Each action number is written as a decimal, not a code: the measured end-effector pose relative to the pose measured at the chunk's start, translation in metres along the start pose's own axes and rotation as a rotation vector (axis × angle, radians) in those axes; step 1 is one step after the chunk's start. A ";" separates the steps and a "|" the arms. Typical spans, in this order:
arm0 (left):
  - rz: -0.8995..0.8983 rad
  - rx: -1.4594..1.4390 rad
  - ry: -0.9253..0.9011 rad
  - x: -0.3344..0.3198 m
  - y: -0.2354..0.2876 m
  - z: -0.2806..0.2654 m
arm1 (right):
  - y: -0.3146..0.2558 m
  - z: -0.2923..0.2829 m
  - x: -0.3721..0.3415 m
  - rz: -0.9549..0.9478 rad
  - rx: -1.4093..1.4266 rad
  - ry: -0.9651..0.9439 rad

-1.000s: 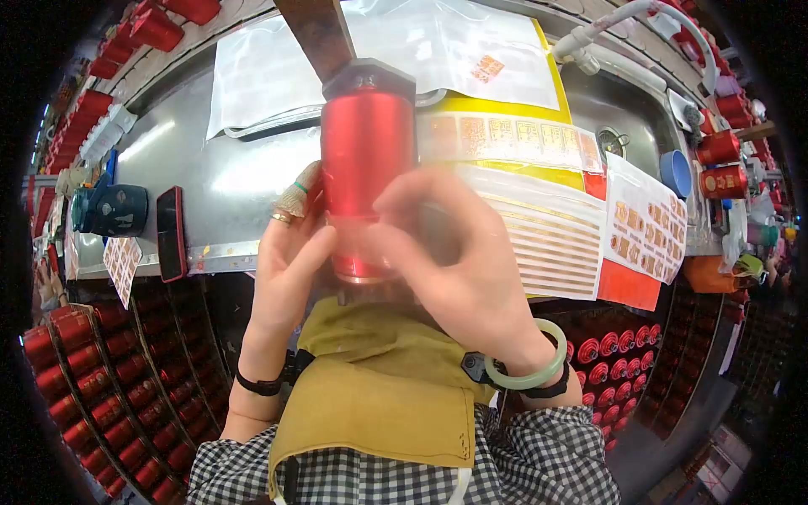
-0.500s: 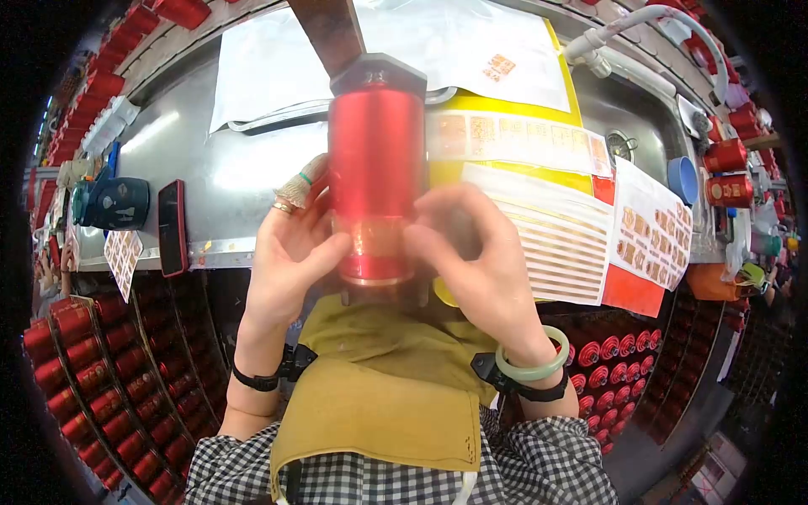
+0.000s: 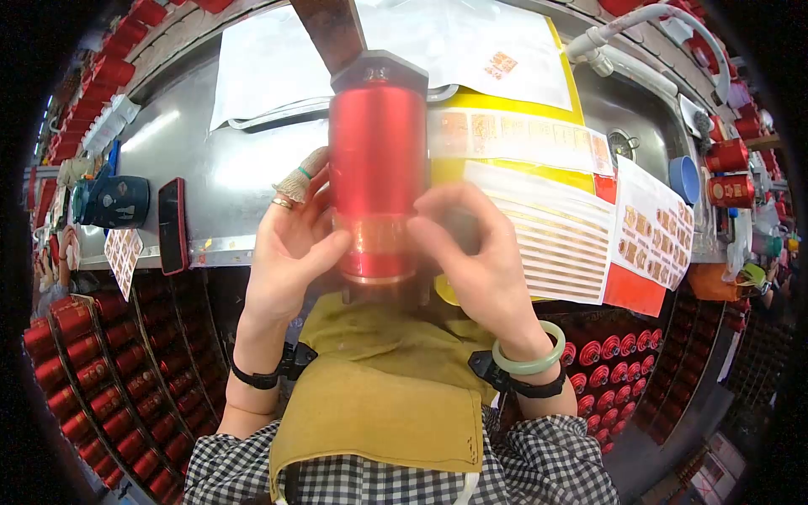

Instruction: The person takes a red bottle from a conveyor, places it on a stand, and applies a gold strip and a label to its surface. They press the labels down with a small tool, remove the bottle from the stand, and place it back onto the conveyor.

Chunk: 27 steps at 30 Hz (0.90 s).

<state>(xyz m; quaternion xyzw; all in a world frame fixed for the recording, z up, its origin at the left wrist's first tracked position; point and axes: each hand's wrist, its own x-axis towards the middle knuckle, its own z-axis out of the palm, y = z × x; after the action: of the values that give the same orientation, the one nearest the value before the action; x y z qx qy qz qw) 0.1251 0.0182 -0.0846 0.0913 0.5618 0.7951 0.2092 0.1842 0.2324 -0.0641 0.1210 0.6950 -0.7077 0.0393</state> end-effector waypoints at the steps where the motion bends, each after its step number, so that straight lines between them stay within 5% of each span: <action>1: -0.003 0.000 0.003 0.000 0.000 0.000 | 0.000 0.001 0.000 -0.014 -0.001 0.000; 27: 0.014 0.036 0.038 0.001 -0.003 0.014 | 0.006 0.004 -0.001 -0.028 -0.064 0.088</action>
<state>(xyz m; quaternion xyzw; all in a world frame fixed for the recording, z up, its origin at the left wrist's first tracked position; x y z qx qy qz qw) 0.1303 0.0309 -0.0825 0.0839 0.5791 0.7880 0.1915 0.1858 0.2279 -0.0692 0.1411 0.7198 -0.6797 0.0024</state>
